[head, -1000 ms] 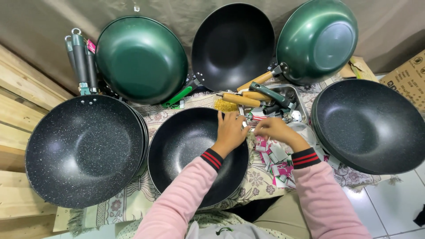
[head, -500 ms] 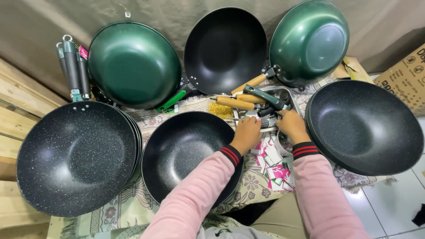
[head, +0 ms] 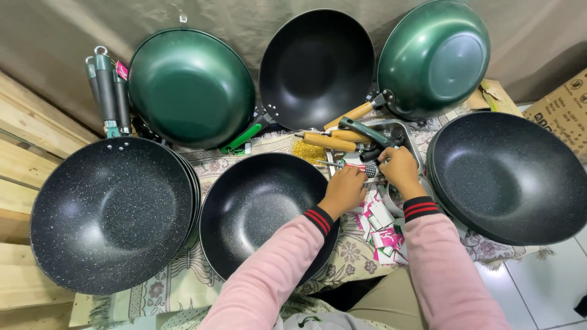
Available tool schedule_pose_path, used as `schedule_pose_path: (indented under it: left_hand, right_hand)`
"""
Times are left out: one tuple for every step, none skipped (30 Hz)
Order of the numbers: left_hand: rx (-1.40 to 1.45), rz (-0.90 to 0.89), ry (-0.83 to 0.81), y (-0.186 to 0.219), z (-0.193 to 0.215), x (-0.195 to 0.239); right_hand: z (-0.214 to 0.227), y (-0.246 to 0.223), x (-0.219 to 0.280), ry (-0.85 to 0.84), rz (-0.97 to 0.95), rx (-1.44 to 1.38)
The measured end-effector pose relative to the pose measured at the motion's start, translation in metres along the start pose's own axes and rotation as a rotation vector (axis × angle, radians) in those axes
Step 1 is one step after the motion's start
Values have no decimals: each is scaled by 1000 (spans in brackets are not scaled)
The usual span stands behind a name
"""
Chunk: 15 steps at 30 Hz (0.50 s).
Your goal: Assembling a handle onto a green frying pan using a screwdriver and screws after cleaning it with a cloth.
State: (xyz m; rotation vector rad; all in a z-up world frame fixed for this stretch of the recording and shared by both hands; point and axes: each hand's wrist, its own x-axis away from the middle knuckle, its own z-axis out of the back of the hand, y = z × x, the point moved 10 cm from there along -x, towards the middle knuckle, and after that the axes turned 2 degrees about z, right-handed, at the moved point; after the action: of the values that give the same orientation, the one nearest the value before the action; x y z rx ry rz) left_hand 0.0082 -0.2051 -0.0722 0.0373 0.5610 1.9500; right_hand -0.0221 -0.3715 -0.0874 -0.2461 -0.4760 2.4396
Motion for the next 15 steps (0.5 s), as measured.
schedule_pose_path:
  left_hand:
    - [1, 0, 0, 3, 7, 5]
    - [70, -3, 21, 5, 16, 9]
    - [139, -4, 42, 8, 25, 14]
    - [141, -2, 43, 7, 26, 19]
    - [211, -18, 116, 6, 34, 24]
    - [280, -33, 190, 4, 43, 30]
    - [281, -30, 193, 10, 58, 35]
    - [338, 37, 238, 8, 75, 42]
    - [396, 105, 281, 6, 92, 49]
    - [398, 108, 283, 7, 98, 53]
    - [463, 169, 313, -1, 105, 58]
    - [527, 229, 344, -8, 113, 63]
    - [528, 234, 348, -8, 118, 68]
    - [535, 259, 365, -9, 124, 74]
    - [543, 285, 381, -11, 130, 79]
  right_hand:
    - [6, -4, 1, 0, 0, 1]
    - [14, -9, 2, 28, 9, -59]
    - [22, -14, 2, 55, 18, -117]
    - [26, -21, 6, 53, 19, -115]
    - [30, -25, 9, 61, -22, -273]
    - [33, -28, 13, 67, -64, -431]
    - [35, -39, 18, 65, -62, -429]
    - [36, -51, 23, 64, -56, -603]
    - [36, -61, 28, 61, -52, -777]
    - [42, -71, 37, 59, -51, -774]
    - [44, -83, 45, 18, -58, -901]
    - [47, -95, 54, -23, -66, -1028]
    - [53, -106, 62, -28, -63, -1025]
    - [54, -117, 70, -68, -95, -1111]
    - [55, -128, 79, -110, -128, -1197]
